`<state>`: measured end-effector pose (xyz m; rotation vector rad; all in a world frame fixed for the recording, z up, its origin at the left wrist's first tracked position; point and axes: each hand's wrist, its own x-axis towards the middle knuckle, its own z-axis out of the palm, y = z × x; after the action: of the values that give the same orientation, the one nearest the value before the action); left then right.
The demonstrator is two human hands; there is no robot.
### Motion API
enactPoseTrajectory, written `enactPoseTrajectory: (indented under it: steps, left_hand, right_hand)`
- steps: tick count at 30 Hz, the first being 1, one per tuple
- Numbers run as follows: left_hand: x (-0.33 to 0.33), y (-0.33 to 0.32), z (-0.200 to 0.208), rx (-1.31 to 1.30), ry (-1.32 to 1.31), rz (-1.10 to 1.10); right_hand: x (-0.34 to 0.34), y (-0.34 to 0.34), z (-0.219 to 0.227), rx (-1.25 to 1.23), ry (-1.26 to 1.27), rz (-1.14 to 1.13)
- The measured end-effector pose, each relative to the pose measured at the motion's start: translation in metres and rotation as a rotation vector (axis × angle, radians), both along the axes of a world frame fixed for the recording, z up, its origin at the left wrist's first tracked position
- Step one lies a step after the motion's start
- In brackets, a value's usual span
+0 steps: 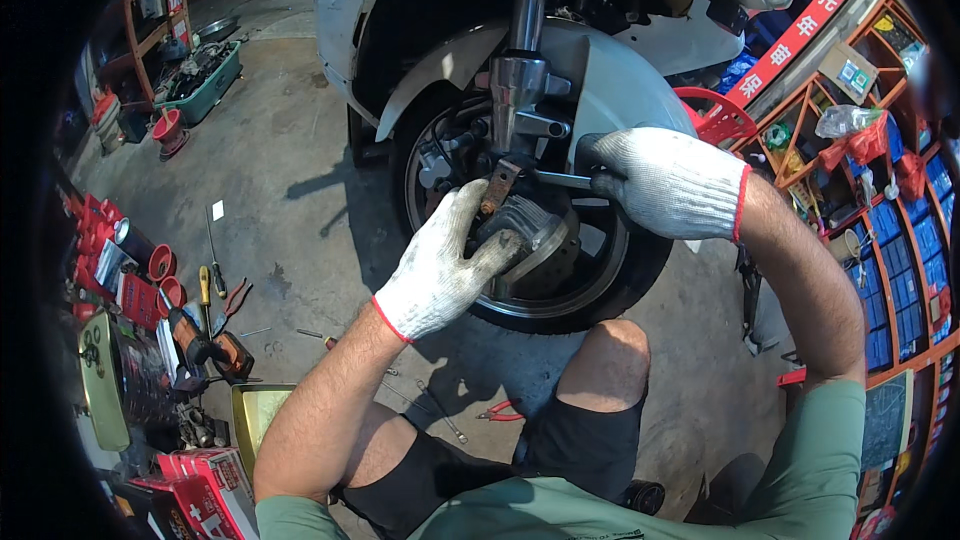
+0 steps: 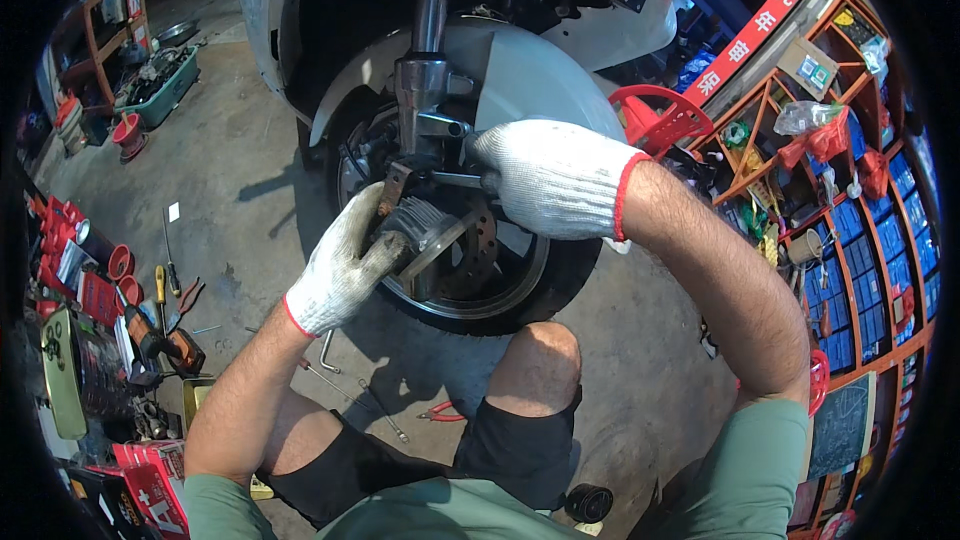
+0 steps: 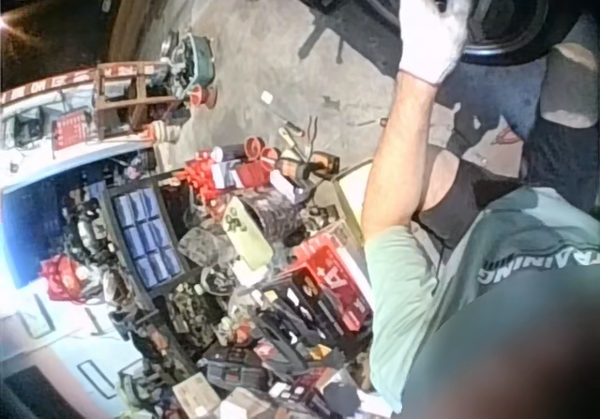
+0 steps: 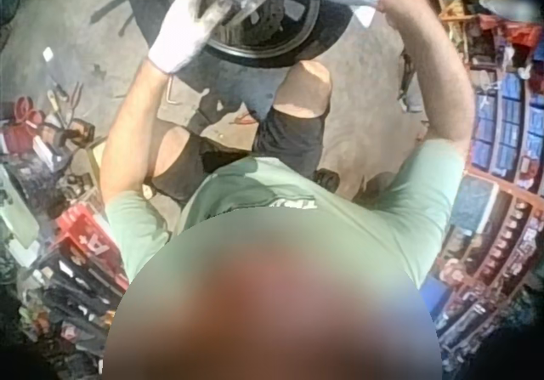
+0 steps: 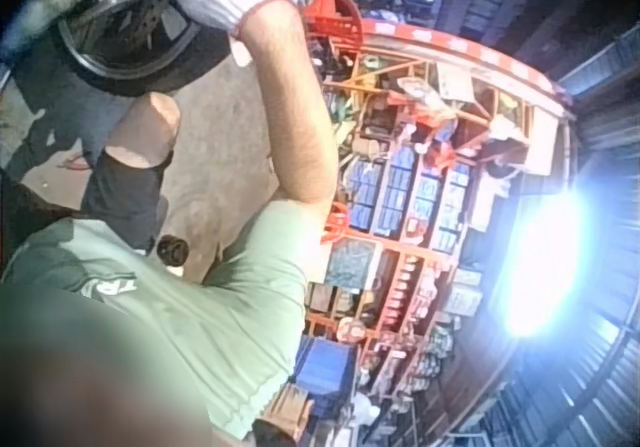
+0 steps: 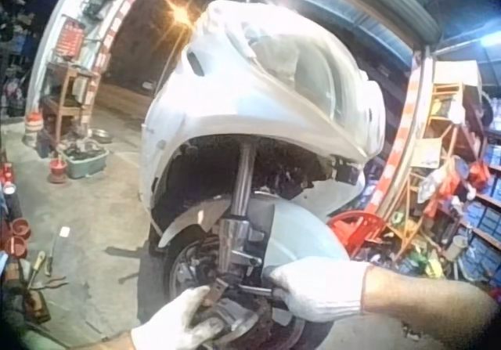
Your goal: The person uses a wrench to loosen and remove bolts from the motorcycle's front brake caliper. They detach the caliper from the brake disc and set it aside, then reattach it and tighten the bolts.
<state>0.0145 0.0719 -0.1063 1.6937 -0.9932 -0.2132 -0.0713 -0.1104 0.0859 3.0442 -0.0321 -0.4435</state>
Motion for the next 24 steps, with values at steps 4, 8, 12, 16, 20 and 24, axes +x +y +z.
enactPoseTrajectory:
  steps: [4, 8, 12, 16, 20, 24]
  left_hand:
    - [0.002, 0.005, -0.003, -0.009, -0.035, 0.023]
    - [-0.004, -0.004, -0.005, -0.039, -0.089, 0.042]
    - [-0.003, -0.005, -0.007, -0.084, -0.005, 0.017]
    - [0.003, -0.002, -0.02, -0.065, -0.006, 0.008]
    - [-0.003, 0.0, -0.012, -0.044, -0.05, 0.05]
    - [-0.013, 0.007, -0.007, -0.038, 0.206, 0.063]
  right_hand:
    - [-0.016, 0.0, -0.028, 0.12, -0.226, -0.042]
    - [-0.049, 0.004, -0.087, 0.186, -0.478, -0.126]
    - [-0.05, -0.001, -0.083, 0.086, -0.429, 0.012]
    - [-0.059, 0.002, -0.07, 0.324, -0.446, 0.015]
    - [-0.094, -0.02, -0.085, 0.514, -0.52, -0.054]
    - [-0.139, -0.035, -0.128, 0.993, -0.455, -0.123]
